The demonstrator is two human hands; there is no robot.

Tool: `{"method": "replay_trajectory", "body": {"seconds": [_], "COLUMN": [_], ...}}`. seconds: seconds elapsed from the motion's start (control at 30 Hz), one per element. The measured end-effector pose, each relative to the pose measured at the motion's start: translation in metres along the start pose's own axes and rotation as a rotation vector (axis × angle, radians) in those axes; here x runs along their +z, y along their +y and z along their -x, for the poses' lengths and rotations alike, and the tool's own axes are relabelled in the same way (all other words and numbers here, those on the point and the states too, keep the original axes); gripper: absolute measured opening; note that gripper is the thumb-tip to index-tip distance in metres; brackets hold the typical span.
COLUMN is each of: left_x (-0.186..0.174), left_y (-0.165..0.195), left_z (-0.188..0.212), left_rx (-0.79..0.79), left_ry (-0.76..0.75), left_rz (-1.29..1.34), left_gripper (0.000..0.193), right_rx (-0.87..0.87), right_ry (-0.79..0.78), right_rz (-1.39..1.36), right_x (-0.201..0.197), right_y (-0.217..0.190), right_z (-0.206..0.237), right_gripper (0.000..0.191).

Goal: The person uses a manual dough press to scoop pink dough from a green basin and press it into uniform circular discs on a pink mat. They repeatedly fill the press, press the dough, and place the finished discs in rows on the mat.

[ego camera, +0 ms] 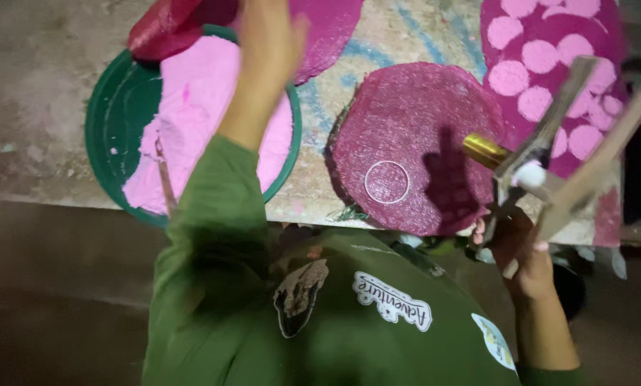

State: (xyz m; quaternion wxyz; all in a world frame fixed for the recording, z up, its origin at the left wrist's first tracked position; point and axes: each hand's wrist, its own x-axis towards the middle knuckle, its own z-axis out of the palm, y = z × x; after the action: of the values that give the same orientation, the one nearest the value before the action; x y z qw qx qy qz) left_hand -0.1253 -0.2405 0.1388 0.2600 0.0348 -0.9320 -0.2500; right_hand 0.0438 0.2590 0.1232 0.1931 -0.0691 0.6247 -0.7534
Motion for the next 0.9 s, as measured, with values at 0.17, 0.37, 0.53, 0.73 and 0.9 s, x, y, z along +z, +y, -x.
{"method": "replay_trajectory", "body": {"seconds": [0.17,0.37,0.53,0.73,0.9], "left_x": [0.079,0.075,0.094,0.118,0.115], "left_y": [0.079,0.132,0.133,0.118,0.093], "left_z": [0.096,0.124,0.134,0.131,0.126], "left_rx": [-0.096,-0.06,-0.159,-0.261,-0.142], "left_ry": [-0.513,-0.765,-0.445,-0.131,-0.024], "left_rz": [1.363,2.59,2.627,2.795,2.788], "left_gripper": [0.089,0.083,0.021,0.009,0.014], "right_rx": [0.246,0.611,0.914,0.896,0.641], "right_ry": [-0.1,-0.657,-0.432,-0.354,-0.41], "right_rz": [0.201,0.065,0.405,0.953,1.206], "right_x": [-0.005,0.004,-0.015,0.011,0.046], "right_y": [0.0,-0.005,-0.051,-0.078,-0.07], "right_z": [-0.005,-0.041,-0.078,-0.11,-0.121], "right_gripper": [0.102,0.084,0.078,0.089,0.083]}}
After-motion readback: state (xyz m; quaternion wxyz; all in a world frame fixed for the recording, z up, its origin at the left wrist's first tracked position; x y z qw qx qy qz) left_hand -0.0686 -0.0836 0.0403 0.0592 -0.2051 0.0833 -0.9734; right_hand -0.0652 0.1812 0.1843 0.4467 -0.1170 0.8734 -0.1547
